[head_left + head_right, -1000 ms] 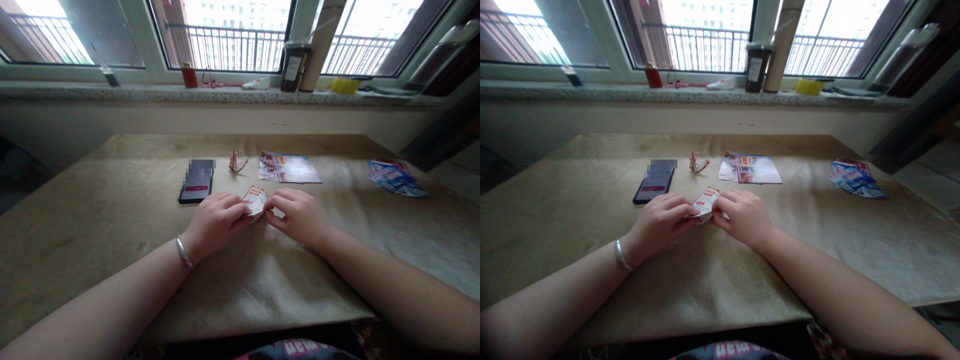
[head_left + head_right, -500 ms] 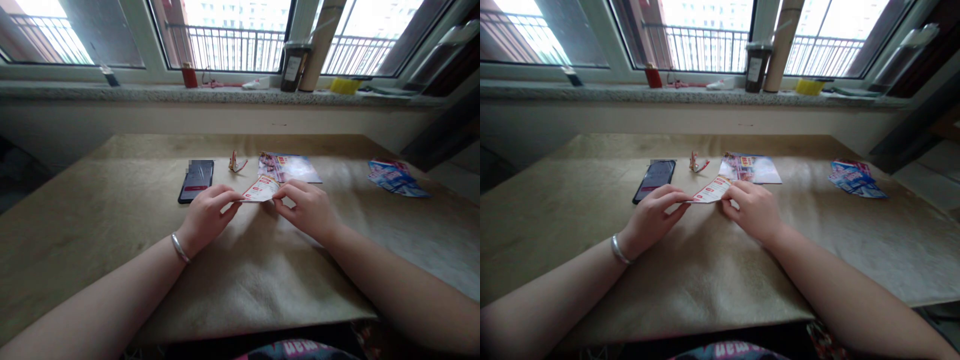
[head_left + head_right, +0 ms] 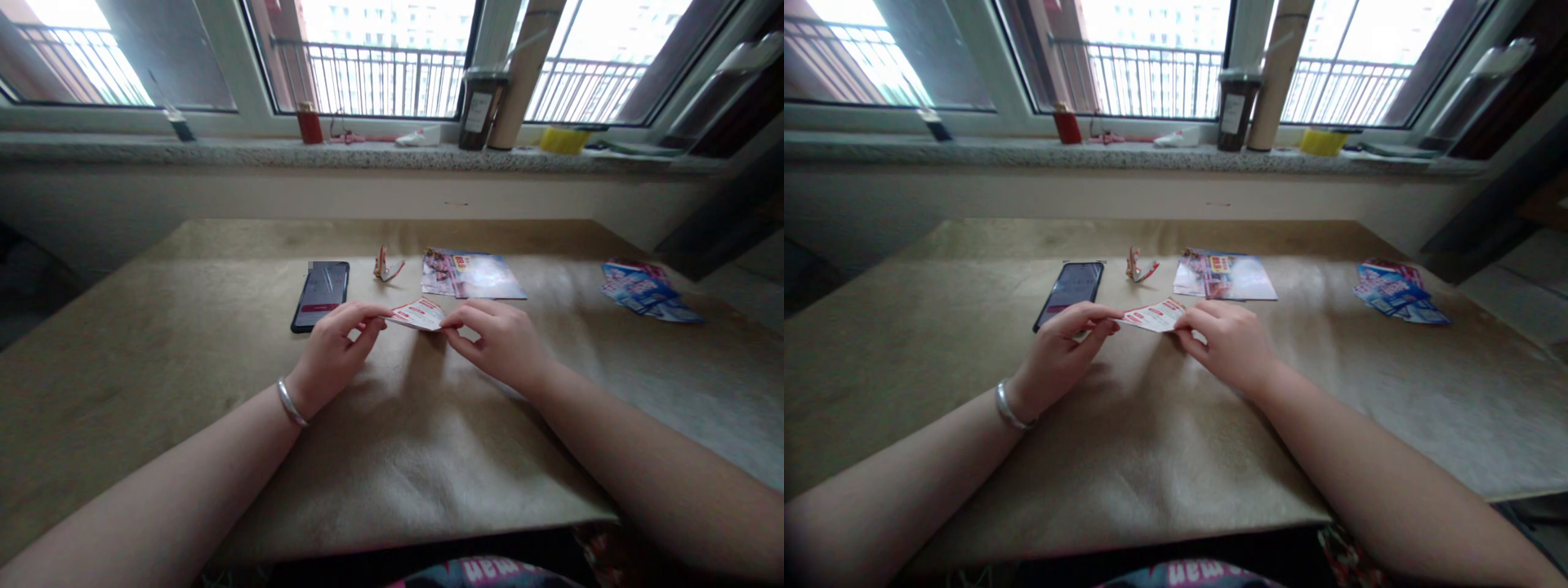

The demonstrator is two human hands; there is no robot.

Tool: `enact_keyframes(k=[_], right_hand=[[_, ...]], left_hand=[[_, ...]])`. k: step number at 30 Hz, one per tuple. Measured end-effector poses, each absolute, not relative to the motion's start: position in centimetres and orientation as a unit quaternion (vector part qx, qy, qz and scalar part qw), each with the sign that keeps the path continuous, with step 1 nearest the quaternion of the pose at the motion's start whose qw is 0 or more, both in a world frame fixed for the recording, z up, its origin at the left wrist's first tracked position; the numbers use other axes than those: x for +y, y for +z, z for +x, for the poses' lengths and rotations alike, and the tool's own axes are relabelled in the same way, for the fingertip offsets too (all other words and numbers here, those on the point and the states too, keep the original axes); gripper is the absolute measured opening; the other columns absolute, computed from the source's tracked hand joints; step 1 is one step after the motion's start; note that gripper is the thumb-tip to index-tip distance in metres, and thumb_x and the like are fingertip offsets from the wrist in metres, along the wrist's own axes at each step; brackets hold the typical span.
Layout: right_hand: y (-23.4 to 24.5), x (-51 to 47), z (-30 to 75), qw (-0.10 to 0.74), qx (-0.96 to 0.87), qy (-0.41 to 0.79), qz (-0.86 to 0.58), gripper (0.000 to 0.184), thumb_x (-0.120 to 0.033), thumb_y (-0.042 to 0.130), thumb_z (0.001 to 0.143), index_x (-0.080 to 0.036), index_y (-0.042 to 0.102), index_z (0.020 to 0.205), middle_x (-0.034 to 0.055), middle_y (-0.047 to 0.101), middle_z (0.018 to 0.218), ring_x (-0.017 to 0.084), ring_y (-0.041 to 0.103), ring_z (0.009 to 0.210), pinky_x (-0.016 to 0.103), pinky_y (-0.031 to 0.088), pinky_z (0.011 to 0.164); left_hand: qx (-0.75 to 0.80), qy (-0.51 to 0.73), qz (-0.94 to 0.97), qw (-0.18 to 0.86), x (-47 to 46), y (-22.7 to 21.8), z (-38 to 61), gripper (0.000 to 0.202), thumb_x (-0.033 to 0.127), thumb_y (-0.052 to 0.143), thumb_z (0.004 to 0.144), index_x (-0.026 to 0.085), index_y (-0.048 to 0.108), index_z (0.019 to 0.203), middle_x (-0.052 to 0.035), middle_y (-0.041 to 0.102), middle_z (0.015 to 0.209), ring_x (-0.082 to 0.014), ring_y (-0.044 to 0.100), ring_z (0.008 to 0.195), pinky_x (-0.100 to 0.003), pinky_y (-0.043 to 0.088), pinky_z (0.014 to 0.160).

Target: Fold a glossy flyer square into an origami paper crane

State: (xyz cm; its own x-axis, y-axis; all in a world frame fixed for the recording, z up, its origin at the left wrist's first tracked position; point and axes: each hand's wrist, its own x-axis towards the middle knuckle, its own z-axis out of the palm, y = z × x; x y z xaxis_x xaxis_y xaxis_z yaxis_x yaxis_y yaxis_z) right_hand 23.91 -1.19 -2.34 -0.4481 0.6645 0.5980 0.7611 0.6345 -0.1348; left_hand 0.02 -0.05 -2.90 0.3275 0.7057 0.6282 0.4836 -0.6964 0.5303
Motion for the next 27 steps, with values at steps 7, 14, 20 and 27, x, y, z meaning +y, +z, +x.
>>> enact_keyframes(k=[7, 14, 20, 27], right_hand=[[-2.75, -1.0, 23.72, 0.287, -0.867, -0.062, -0.403, 0.015, -0.025, 0.053, 0.084, -0.019, 0.066, 0.082, 0.0042, 0.07, 0.082, 0.015, 0.063, 0.073, 0.025, 0.046, 0.067], [-2.57, -1.01, 23.87, 0.296, -0.858, -0.068, -0.414, 0.016, -0.026, 0.051, 0.084, -0.019, 0.066, 0.082, 0.0029, 0.069, 0.081, 0.013, 0.06, 0.068, 0.024, 0.044, 0.064], [-2.7, -1.16, 23.71, 0.313, -0.845, -0.055, -0.431, 0.013, -0.026, 0.053, 0.084, -0.021, 0.065, 0.087, 0.0011, 0.068, 0.087, 0.011, 0.06, 0.069, 0.022, 0.043, 0.061], [-3.05, -0.94, 23.54, 0.318, -0.824, -0.036, -0.469, 0.013, -0.025, 0.054, 0.082, -0.022, 0.065, 0.089, 0.0016, 0.066, 0.096, 0.012, 0.061, 0.076, 0.022, 0.046, 0.065]], left_hand=[[0.348, 0.453, 0.811, 0.128, -0.32, -2.35, 0.01, 0.012, 0.022, 0.05, 0.087, 0.017, 0.06, 0.092, -0.0031, 0.062, 0.086, -0.0119, 0.058, 0.078, -0.024, 0.05, 0.067], [0.395, 0.45, 0.798, 0.071, 0.19, -2.96, 0.05, 0.008, 0.012, 0.055, 0.078, 0.017, 0.056, 0.083, 0.0003, 0.057, 0.08, -0.0105, 0.055, 0.074, -0.022, 0.05, 0.066], [0.411, 0.45, 0.788, 0.088, 0.18, -3.25, 0.05, 0.022, 0.009, 0.053, 0.075, 0.017, 0.051, 0.095, -0.0005, 0.058, 0.087, -0.0108, 0.057, 0.075, -0.023, 0.05, 0.066], [0.384, 0.441, 0.808, 0.077, 0.05, -2.94, 0.16, 0.013, 0.007, 0.051, 0.074, 0.016, 0.053, 0.084, 0.0002, 0.055, 0.079, -0.0112, 0.053, 0.071, -0.024, 0.046, 0.066]])
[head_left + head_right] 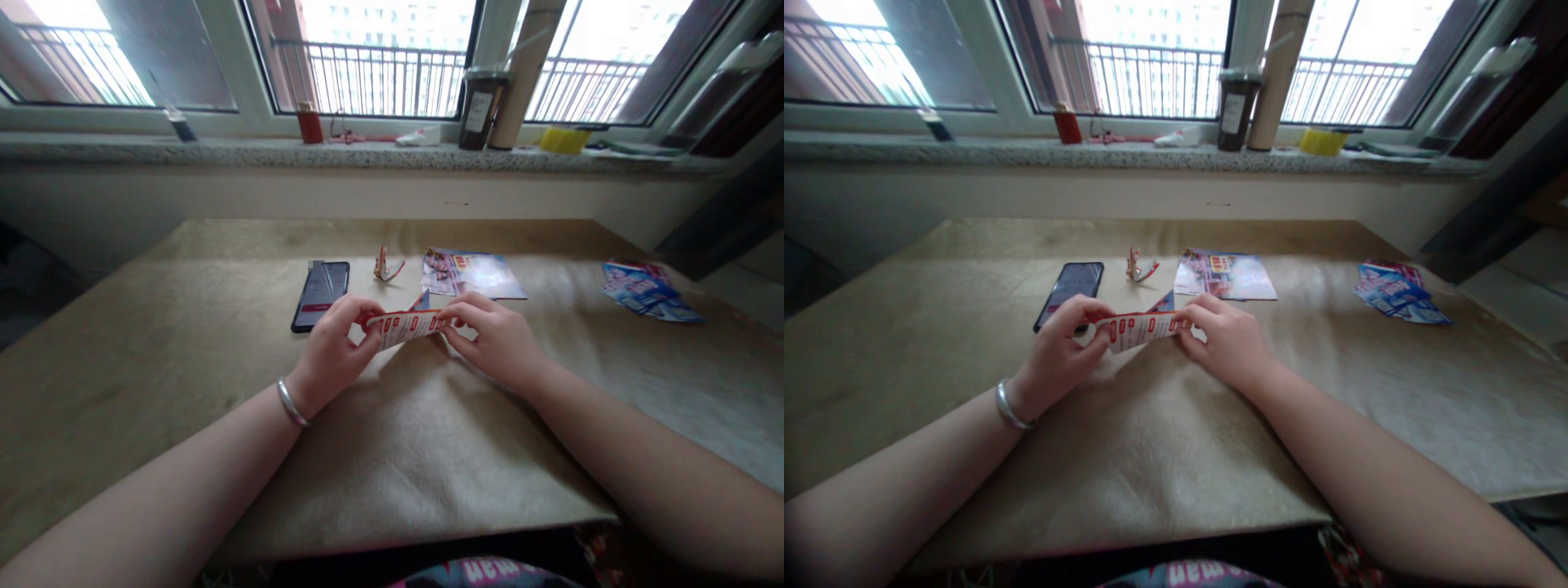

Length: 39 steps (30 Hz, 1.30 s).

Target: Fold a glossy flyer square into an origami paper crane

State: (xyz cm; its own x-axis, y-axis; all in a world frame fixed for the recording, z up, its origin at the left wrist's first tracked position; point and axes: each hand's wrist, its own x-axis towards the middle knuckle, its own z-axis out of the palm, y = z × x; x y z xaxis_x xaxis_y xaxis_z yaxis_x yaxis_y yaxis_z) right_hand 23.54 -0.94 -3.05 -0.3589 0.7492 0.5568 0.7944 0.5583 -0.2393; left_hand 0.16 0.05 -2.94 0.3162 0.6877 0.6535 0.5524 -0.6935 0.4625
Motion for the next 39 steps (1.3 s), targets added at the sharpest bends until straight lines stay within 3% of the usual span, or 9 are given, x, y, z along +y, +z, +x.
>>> enact_keyframes(k=[8, 11, 14, 19, 23, 27, 34, 39], right_hand=[[-3.03, -0.89, 23.68, 0.295, -0.823, -0.021, -0.484, 0.013, -0.027, 0.052, 0.084, -0.021, 0.064, 0.081, 0.0012, 0.065, 0.092, 0.012, 0.061, 0.076, 0.022, 0.046, 0.065], [-2.98, -0.96, 23.59, 0.311, -0.813, -0.012, -0.491, 0.013, -0.027, 0.054, 0.083, -0.022, 0.062, 0.092, 0.0016, 0.064, 0.102, 0.012, 0.061, 0.075, 0.022, 0.047, 0.063], [-2.95, -0.93, 23.54, 0.322, -0.8, -0.003, -0.506, 0.025, -0.028, 0.057, 0.081, -0.022, 0.058, 0.106, 0.003, 0.06, 0.114, 0.011, 0.061, 0.074, 0.023, 0.047, 0.065], [-3.01, -0.66, 23.74, 0.273, -0.832, -0.003, -0.483, 0.011, -0.032, 0.057, 0.082, -0.023, 0.064, 0.083, -0.0001, 0.066, 0.089, 0.014, 0.06, 0.082, 0.024, 0.045, 0.069], [-3.2, -0.4, 23.93, 0.261, -0.841, -0.008, -0.474, 0.011, -0.03, 0.057, 0.082, -0.023, 0.065, 0.08, 0.0006, 0.066, 0.086, 0.014, 0.059, 0.077, 0.023, 0.042, 0.065], [-3.21, -0.32, 24.06, 0.242, -0.853, 0.003, -0.463, 0.011, -0.029, 0.057, 0.081, -0.023, 0.065, 0.078, 0.0006, 0.066, 0.085, 0.014, 0.059, 0.077, 0.023, 0.042, 0.067], [-3.18, -0.3, 24.37, 0.177, -0.892, 0.03, -0.415, 0.01, -0.027, 0.055, 0.082, -0.023, 0.063, 0.082, 0.0009, 0.066, 0.089, 0.015, 0.059, 0.084, 0.024, 0.042, 0.073], [-3.0, -0.29, 24.39, 0.156, -0.901, 0.036, -0.402, 0.01, -0.025, 0.053, 0.082, -0.022, 0.063, 0.082, 0.0015, 0.066, 0.088, 0.015, 0.058, 0.084, 0.025, 0.041, 0.075]], left_hand=[[0.383, 0.438, 0.81, 0.075, -0.01, -2.85, 0.13, 0.014, 0.006, 0.051, 0.075, 0.016, 0.053, 0.085, 0.0002, 0.054, 0.078, -0.0114, 0.051, 0.071, -0.024, 0.045, 0.066], [0.359, 0.449, 0.816, 0.058, -0.02, -2.69, 0.1, 0.011, 0.007, 0.051, 0.076, 0.016, 0.054, 0.081, 0.0003, 0.053, 0.075, -0.0114, 0.05, 0.071, -0.024, 0.044, 0.064], [0.321, 0.454, 0.829, 0.051, -0.08, -2.51, 0.13, 0.011, 0.007, 0.051, 0.078, 0.017, 0.055, 0.078, 0.0001, 0.053, 0.072, -0.0115, 0.049, 0.07, -0.024, 0.043, 0.065], [0.316, 0.464, 0.826, 0.058, -0.11, -2.41, 0.22, 0.009, 0.008, 0.052, 0.079, 0.017, 0.057, 0.079, -0.0012, 0.053, 0.077, -0.012, 0.05, 0.075, -0.025, 0.044, 0.069], [0.343, 0.43, 0.829, 0.103, -0.21, -2.24, 0.16, 0.009, 0.016, 0.05, 0.083, 0.016, 0.059, 0.082, -0.0034, 0.053, 0.085, -0.0142, 0.051, 0.084, -0.028, 0.045, 0.077], [0.371, 0.4, 0.83, 0.117, -0.21, -2.13, -0.11, 0.023, 0.024, 0.041, 0.09, 0.016, 0.06, 0.081, -0.0046, 0.054, 0.09, -0.0155, 0.05, 0.091, -0.03, 0.044, 0.083], [0.432, 0.308, 0.846, 0.048, 0.51, -2.29, -0.73, 0.034, 0.031, 0.037, 0.091, 0.015, 0.066, 0.084, -0.0075, 0.056, 0.101, -0.0186, 0.052, 0.096, -0.034, 0.043, 0.089], [0.51, 0.219, 0.83, -0.061, 0.15, -2.42, -0.55, 0.032, 0.039, 0.042, 0.088, 0.024, 0.068, 0.097, -0.0064, 0.055, 0.116, -0.0282, 0.044, 0.111, -0.049, 0.032, 0.099]])
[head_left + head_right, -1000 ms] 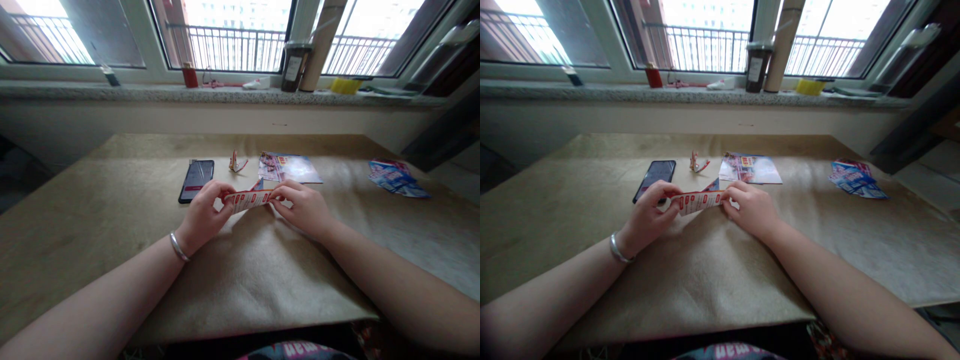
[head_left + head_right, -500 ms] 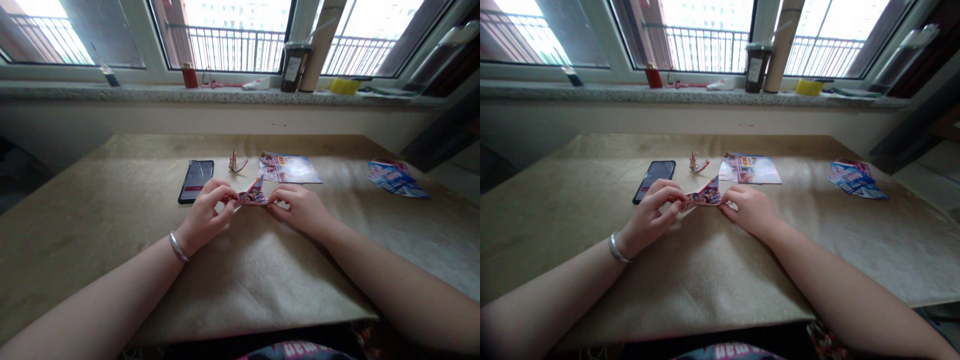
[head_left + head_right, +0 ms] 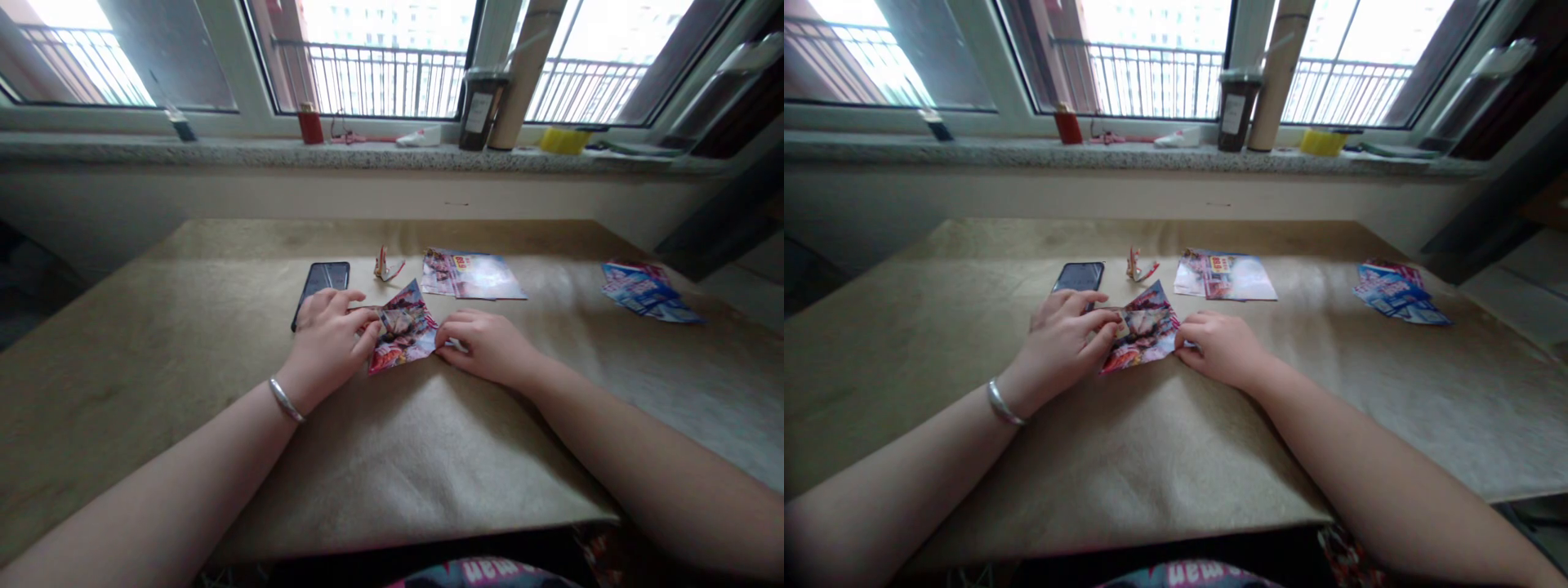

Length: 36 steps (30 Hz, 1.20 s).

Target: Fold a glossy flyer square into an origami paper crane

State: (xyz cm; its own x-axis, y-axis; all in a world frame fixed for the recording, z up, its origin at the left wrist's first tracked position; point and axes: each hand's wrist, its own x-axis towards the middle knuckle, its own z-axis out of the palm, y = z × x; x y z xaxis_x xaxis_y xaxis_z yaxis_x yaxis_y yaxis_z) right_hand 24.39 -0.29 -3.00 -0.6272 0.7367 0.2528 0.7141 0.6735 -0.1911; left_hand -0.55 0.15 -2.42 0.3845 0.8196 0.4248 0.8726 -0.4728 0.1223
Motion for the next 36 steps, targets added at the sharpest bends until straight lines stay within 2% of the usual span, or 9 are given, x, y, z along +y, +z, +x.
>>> enact_keyframes(k=[4, 7, 10, 15, 22, 25, 29, 32, 36], right_hand=[[-2.7, -0.3, 24.4, 0.135, -0.907, 0.022, -0.398, 0.009, -0.023, 0.053, 0.081, -0.021, 0.062, 0.081, 0.0018, 0.065, 0.085, 0.016, 0.057, 0.084, 0.025, 0.041, 0.072], [-2.5, -0.3, 24.4, 0.122, -0.907, 0.001, -0.404, 0.009, -0.022, 0.052, 0.08, -0.021, 0.061, 0.08, 0.0018, 0.065, 0.084, 0.017, 0.056, 0.085, 0.026, 0.04, 0.072], [-2.5, -0.1, 24.6, 0.111, -0.901, -0.02, -0.418, 0.009, -0.021, 0.051, 0.079, -0.021, 0.06, 0.078, 0.0019, 0.065, 0.083, 0.017, 0.056, 0.085, 0.026, 0.04, 0.07], [-2.5, 0.1, 24.8, 0.094, -0.888, -0.044, -0.448, 0.008, -0.021, 0.051, 0.077, -0.021, 0.059, 0.077, 0.0026, 0.065, 0.083, 0.018, 0.058, 0.083, 0.026, 0.04, 0.066], [-2.3, 0.1, 24.8, 0.078, -0.883, -0.057, -0.459, 0.008, -0.022, 0.052, 0.077, -0.021, 0.06, 0.078, 0.0037, 0.065, 0.085, 0.02, 0.059, 0.085, 0.027, 0.04, 0.065], [-2.2, 0.0, 24.7, 0.07, -0.879, -0.06, -0.467, 0.009, -0.022, 0.052, 0.077, -0.021, 0.061, 0.08, 0.0038, 0.066, 0.085, 0.02, 0.059, 0.084, 0.027, 0.039, 0.064], [-2.1, -0.1, 24.7, 0.061, -0.877, -0.072, -0.471, 0.009, -0.022, 0.052, 0.077, -0.021, 0.061, 0.08, 0.0036, 0.066, 0.085, 0.02, 0.06, 0.083, 0.027, 0.039, 0.063], [-2.1, -0.1, 24.7, 0.059, -0.878, -0.078, -0.468, 0.009, -0.022, 0.052, 0.077, -0.02, 0.061, 0.079, 0.0043, 0.066, 0.085, 0.02, 0.06, 0.082, 0.027, 0.039, 0.064], [-2.2, 0.0, 24.8, 0.069, -0.88, -0.062, -0.465, 0.01, -0.022, 0.052, 0.077, -0.021, 0.061, 0.08, 0.0038, 0.066, 0.085, 0.019, 0.06, 0.082, 0.027, 0.04, 0.065]], left_hand=[[-0.536, -0.189, -0.818, 0.085, -0.3, -2.6, -0.4, 0.036, 0.045, 0.041, 0.088, 0.027, 0.066, 0.106, -0.0057, 0.052, 0.125, -0.0309, 0.034, 0.123, -0.051, 0.026, 0.104], [-0.517, -0.184, -0.832, 0.09, -0.4, -2.7, -0.4, 0.035, 0.044, 0.043, 0.088, 0.025, 0.067, 0.105, -0.0053, 0.05, 0.129, -0.031, 0.03, 0.127, -0.051, 0.021, 0.108], [-0.474, -0.175, -0.857, 0.098, -0.4, -2.7, -0.3, 0.03, 0.039, 0.046, 0.087, 0.025, 0.069, 0.1, -0.0048, 0.052, 0.129, -0.0318, 0.031, 0.128, -0.055, 0.018, 0.109], [-0.419, -0.186, -0.883, 0.102, -0.2, -2.7, -0.3, 0.026, 0.036, 0.049, 0.086, 0.025, 0.07, 0.097, -0.0063, 0.055, 0.126, -0.0344, 0.034, 0.127, -0.063, 0.02, 0.106], [-0.288, -0.189, -0.934, 0.091, -0.8, -1.9, 0.1, 0.02, 0.026, 0.053, 0.085, 0.024, 0.067, 0.1, -0.0021, 0.046, 0.137, -0.0277, 0.022, 0.137, -0.051, 0.023, 0.112], [-0.269, -0.194, -0.939, 0.095, -1.0, -1.9, 0.3, 0.019, 0.024, 0.052, 0.086, 0.026, 0.065, 0.099, 0.0012, 0.05, 0.134, -0.025, 0.025, 0.136, -0.051, 0.019, 0.113], [-0.257, -0.197, -0.941, 0.098, -0.9, -1.7, 0.2, 0.015, 0.022, 0.052, 0.085, 0.026, 0.066, 0.086, 0.0047, 0.059, 0.123, -0.0233, 0.03, 0.134, -0.054, 0.011, 0.115], [-0.281, -0.194, -0.935, 0.098, -1.0, -1.7, 0.2, 0.016, 0.02, 0.052, 0.084, 0.025, 0.065, 0.092, 0.0021, 0.064, 0.115, -0.0229, 0.033, 0.133, -0.053, 0.008, 0.115], [-0.272, -0.168, -0.945, 0.065, -1.0, -1.8, 0.2, 0.017, 0.023, 0.052, 0.084, 0.023, 0.065, 0.096, -0.0008, 0.066, 0.109, -0.0216, 0.042, 0.127, -0.05, 0.011, 0.115]])
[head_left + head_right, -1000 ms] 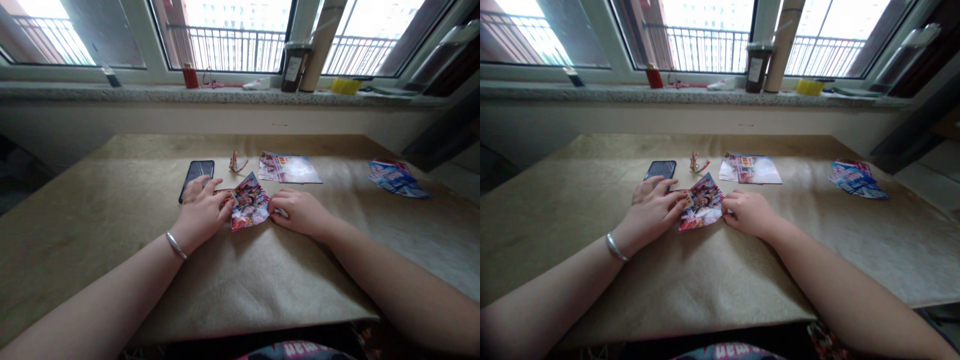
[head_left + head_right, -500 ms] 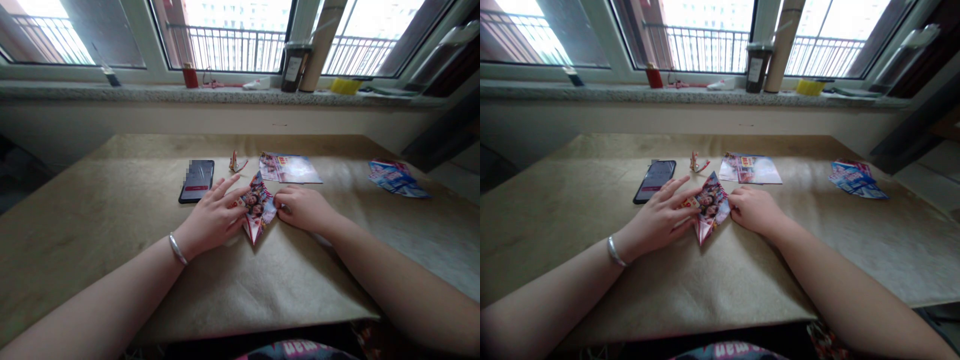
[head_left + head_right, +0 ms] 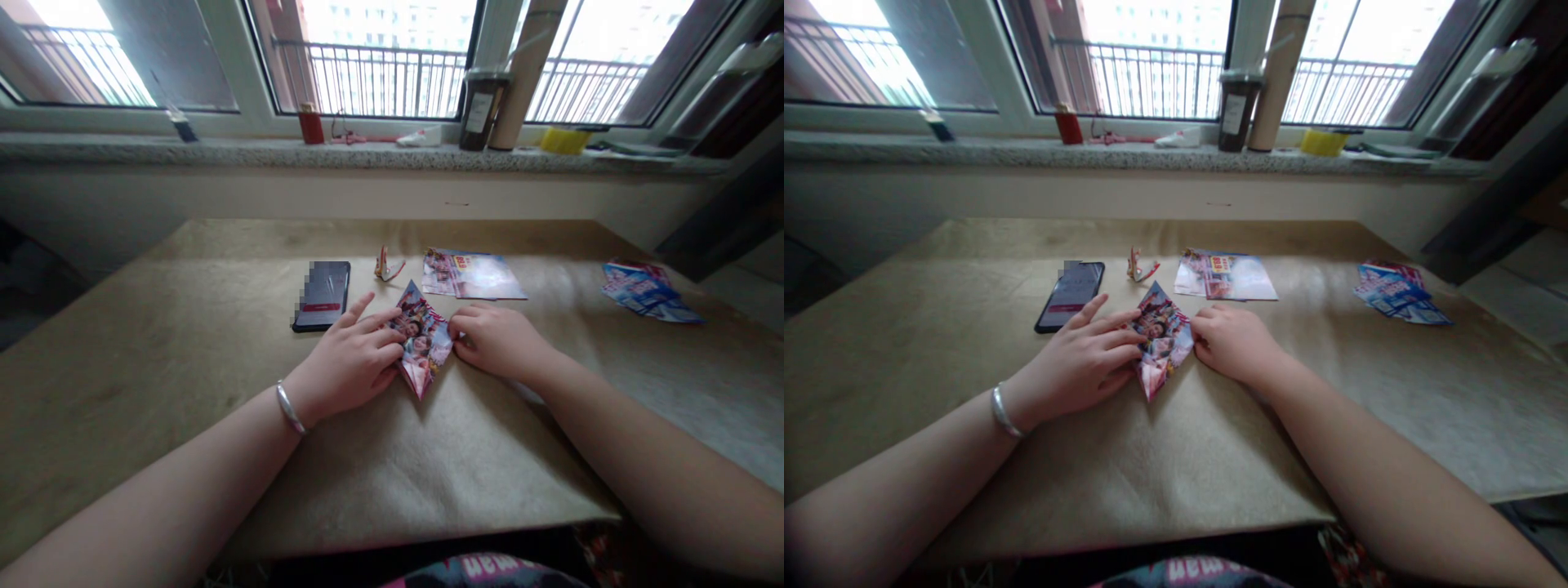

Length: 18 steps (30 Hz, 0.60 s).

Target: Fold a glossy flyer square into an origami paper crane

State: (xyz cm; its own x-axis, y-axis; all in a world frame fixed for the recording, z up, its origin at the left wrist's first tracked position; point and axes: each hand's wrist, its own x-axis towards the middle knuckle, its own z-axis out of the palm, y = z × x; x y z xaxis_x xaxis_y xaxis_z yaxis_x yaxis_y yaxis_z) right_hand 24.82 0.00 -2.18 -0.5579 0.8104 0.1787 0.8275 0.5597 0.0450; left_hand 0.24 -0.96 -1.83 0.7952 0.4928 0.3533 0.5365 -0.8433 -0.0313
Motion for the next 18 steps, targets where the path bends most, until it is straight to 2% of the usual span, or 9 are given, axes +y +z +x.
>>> enact_keyframes(k=[7, 13, 18], right_hand=[[-2.29, -0.03, 24.78, 0.108, -0.896, -0.021, -0.43, 0.014, -0.02, 0.053, 0.076, -0.023, 0.064, 0.084, 0.0029, 0.066, 0.087, 0.019, 0.058, 0.085, 0.027, 0.042, 0.071], [-2.06, -0.31, 24.56, 0.139, -0.908, 0.013, -0.396, 0.014, -0.024, 0.054, 0.08, -0.021, 0.067, 0.084, 0.0037, 0.067, 0.085, 0.018, 0.057, 0.085, 0.029, 0.044, 0.078], [-2.39, -0.22, 24.25, 0.161, -0.901, 0.047, -0.4, 0.015, -0.027, 0.052, 0.084, -0.022, 0.066, 0.086, 0.0032, 0.067, 0.087, 0.016, 0.057, 0.085, 0.028, 0.044, 0.076]], left_hand=[[-0.235, -0.136, -0.962, -0.001, -0.82, -2.16, 0.49, 0.023, 0.019, 0.048, 0.086, 0.022, 0.063, 0.104, -0.0034, 0.066, 0.109, -0.0163, 0.06, 0.104, -0.04, 0.03, 0.107], [-0.24, -0.149, -0.959, -0.013, -0.77, -2.42, 0.32, 0.03, 0.019, 0.05, 0.084, 0.025, 0.06, 0.111, -0.0032, 0.064, 0.115, -0.0177, 0.058, 0.108, -0.042, 0.026, 0.109], [-0.211, -0.146, -0.966, -0.027, -0.81, -2.29, 0.46, 0.027, 0.016, 0.048, 0.084, 0.025, 0.062, 0.106, -0.0009, 0.066, 0.11, -0.0158, 0.058, 0.107, -0.041, 0.023, 0.111]])
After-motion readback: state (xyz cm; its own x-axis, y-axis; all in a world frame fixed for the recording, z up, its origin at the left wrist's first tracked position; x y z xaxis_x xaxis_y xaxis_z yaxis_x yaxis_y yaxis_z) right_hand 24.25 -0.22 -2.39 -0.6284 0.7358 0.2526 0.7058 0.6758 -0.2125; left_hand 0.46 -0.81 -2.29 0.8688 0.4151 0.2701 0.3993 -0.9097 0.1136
